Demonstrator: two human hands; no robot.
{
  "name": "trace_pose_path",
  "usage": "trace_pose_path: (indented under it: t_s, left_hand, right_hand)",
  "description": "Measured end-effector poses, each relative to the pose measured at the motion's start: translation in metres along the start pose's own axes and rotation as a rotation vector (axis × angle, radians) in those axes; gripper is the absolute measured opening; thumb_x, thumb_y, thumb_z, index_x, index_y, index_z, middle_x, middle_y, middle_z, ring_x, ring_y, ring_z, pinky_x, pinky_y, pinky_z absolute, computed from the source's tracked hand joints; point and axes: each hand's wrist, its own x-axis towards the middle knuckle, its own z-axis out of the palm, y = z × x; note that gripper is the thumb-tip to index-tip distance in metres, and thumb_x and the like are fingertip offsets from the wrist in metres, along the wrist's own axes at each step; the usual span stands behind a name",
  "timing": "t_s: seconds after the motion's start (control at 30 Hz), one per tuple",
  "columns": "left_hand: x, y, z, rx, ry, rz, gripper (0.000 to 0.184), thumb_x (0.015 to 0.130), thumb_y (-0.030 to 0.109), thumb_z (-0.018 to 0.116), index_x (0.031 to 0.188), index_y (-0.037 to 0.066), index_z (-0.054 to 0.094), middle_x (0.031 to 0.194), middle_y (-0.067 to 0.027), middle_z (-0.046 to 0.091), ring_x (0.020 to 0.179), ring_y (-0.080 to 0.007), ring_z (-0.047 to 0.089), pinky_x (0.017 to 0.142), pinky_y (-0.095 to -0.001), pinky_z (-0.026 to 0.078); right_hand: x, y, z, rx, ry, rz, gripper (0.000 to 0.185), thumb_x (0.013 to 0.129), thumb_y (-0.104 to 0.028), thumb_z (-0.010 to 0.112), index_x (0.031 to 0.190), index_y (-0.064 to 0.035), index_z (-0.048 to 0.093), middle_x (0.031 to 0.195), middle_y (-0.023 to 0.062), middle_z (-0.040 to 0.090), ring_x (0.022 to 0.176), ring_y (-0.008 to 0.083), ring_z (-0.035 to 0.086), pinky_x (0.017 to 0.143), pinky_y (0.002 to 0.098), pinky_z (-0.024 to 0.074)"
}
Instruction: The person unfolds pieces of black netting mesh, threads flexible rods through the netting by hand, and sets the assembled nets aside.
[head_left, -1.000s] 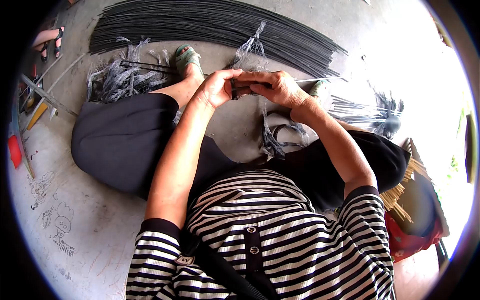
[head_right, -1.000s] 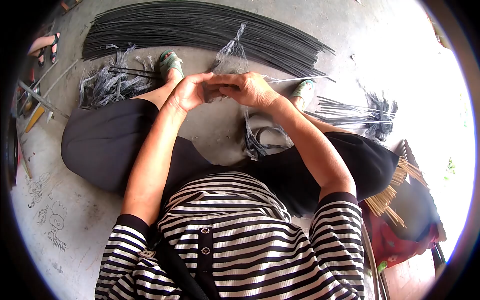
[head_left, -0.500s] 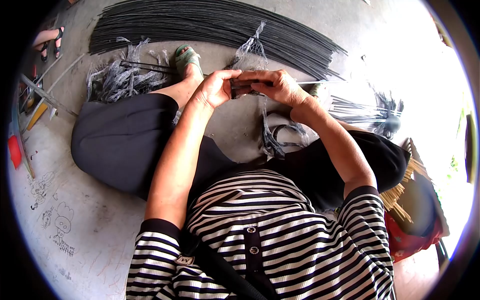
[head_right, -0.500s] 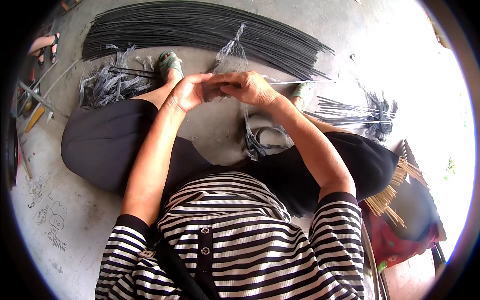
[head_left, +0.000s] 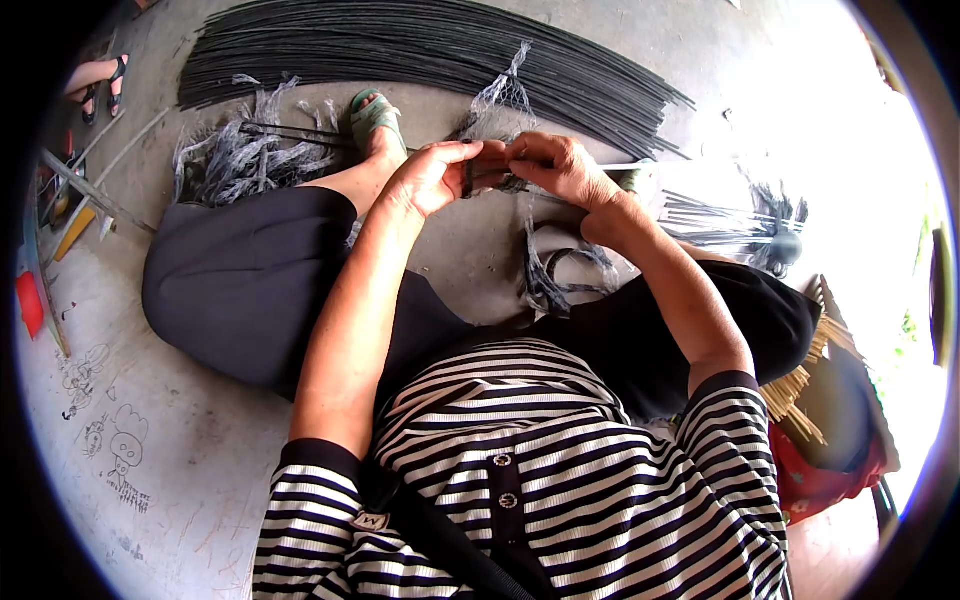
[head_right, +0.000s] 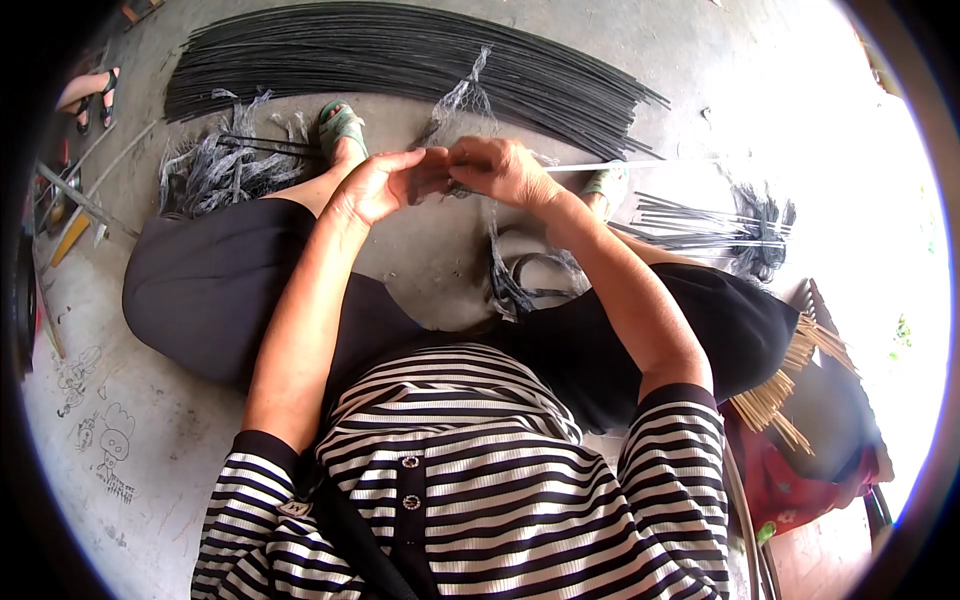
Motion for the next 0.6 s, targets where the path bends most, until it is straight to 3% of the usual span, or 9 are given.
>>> trace_pose_path:
  t_s: [0.03, 0.13, 0.23, 0.5, 0.6]
  left_hand:
    - [0.001, -0.002, -0.003, 0.019, 0.012, 0.014, 0.035, 0.09, 0.02, 0.054, 0.114, -0.005, 0.057, 0.113, -0.0177, 0.061, 0.11, -0.0298, 0.055, 0.099, -0.0399, 0.041]
    - [0.001, -0.006, -0.006, 0.055, 0.043, 0.039, 0.032, 0.091, 0.019, 0.054, 0.112, -0.005, 0.058, 0.109, -0.017, 0.062, 0.105, -0.029, 0.058, 0.094, -0.04, 0.046]
    - [-0.002, -0.005, 0.004, 0.045, 0.042, 0.037, 0.027, 0.092, 0.015, 0.053, 0.108, -0.005, 0.059, 0.104, -0.0177, 0.063, 0.1, -0.0278, 0.061, 0.09, -0.0397, 0.05]
    - [-0.005, -0.003, 0.005, 0.143, 0.055, 0.067, 0.023, 0.091, 0.012, 0.054, 0.105, -0.006, 0.06, 0.1, -0.0144, 0.065, 0.095, -0.0236, 0.063, 0.09, -0.0356, 0.05]
    - [-0.006, -0.002, 0.005, 0.253, 0.084, 0.054, 0.027, 0.089, 0.017, 0.059, 0.104, -0.005, 0.061, 0.104, -0.0144, 0.064, 0.098, -0.0281, 0.062, 0.094, -0.0382, 0.047]
  right_hand:
    - [0.0, -0.002, 0.002, 0.085, -0.024, 0.045, 0.022, 0.082, -0.016, 0.065, 0.103, -0.01, 0.065, 0.088, 0.0048, 0.069, 0.08, 0.0187, 0.066, 0.072, 0.0307, 0.0512]
    - [0.005, 0.006, 0.015, 0.184, -0.035, -0.19, 0.024, 0.083, -0.008, 0.062, 0.106, -0.0098, 0.065, 0.094, 0.0054, 0.069, 0.085, 0.0157, 0.065, 0.076, 0.028, 0.0508]
    - [0.002, 0.004, 0.005, 0.094, -0.083, -0.088, 0.023, 0.084, -0.007, 0.06, 0.107, -0.009, 0.066, 0.098, 0.0077, 0.068, 0.087, 0.0161, 0.065, 0.08, 0.0267, 0.0501]
    - [0.004, 0.01, -0.004, 0.14, -0.1, -0.062, 0.021, 0.084, -0.008, 0.062, 0.104, -0.0061, 0.066, 0.097, 0.0074, 0.069, 0.085, 0.0141, 0.064, 0.078, 0.0276, 0.0498]
    - [0.004, 0.015, -0.003, 0.18, -0.104, -0.055, 0.021, 0.084, -0.008, 0.062, 0.104, -0.0056, 0.066, 0.096, 0.0074, 0.069, 0.086, 0.0133, 0.063, 0.078, 0.0275, 0.0496]
